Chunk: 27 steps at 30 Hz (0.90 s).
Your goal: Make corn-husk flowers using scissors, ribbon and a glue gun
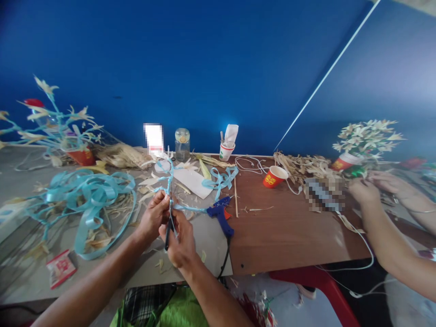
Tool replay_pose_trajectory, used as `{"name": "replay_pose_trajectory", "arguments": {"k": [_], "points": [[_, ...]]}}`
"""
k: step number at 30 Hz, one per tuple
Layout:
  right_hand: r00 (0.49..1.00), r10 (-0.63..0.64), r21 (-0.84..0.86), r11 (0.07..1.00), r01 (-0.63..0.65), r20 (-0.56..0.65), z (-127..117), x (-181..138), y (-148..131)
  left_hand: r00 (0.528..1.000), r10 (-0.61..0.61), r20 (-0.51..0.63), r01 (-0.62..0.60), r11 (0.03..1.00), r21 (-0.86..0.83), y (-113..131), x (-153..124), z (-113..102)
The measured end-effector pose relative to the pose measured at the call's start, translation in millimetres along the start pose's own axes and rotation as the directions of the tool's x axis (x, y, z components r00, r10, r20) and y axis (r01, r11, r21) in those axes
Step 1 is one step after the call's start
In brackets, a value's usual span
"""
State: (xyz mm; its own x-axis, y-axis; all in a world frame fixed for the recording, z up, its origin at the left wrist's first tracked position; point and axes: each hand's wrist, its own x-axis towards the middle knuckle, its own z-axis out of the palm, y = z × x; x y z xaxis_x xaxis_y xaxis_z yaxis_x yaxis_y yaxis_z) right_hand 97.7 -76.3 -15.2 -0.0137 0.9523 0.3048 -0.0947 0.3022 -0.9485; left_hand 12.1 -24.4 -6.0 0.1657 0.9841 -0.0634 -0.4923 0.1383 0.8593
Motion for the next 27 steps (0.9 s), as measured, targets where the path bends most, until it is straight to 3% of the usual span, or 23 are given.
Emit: {"name": "replay_pose_trajectory", "arguments": {"k": [5,10,14,18,27], "points": [[1.000,0.019,0.033,0.999,-0.019,0.004,-3,6,-12,0.999,0.037,0.000,-0.037,0.999,-0.016,-3,0,1],[0.999,0.031,0.079,0.996,-0.029,-0.015,-1,3,-2,0.999,0.046,-0.004,-0.046,0.999,-0.017,-1,2,1],[1.000,0.008,0.067,0.998,-0.006,-0.030,-1,2,1,0.999,0.046,-0.012,-0.046,0.999,0.004,-1,1,1],[0.999,-0.036,0.024,0.999,0.035,0.033,-6,3,-6,0.998,0.062,-0.007,-0.062,0.997,0.043,-2,-1,1],[0.999,0.028,-0.011,1.000,-0.027,0.036,-7,5,-5,0.997,0.076,-0.021,-0.075,0.997,0.035,0,-2,0]]}}
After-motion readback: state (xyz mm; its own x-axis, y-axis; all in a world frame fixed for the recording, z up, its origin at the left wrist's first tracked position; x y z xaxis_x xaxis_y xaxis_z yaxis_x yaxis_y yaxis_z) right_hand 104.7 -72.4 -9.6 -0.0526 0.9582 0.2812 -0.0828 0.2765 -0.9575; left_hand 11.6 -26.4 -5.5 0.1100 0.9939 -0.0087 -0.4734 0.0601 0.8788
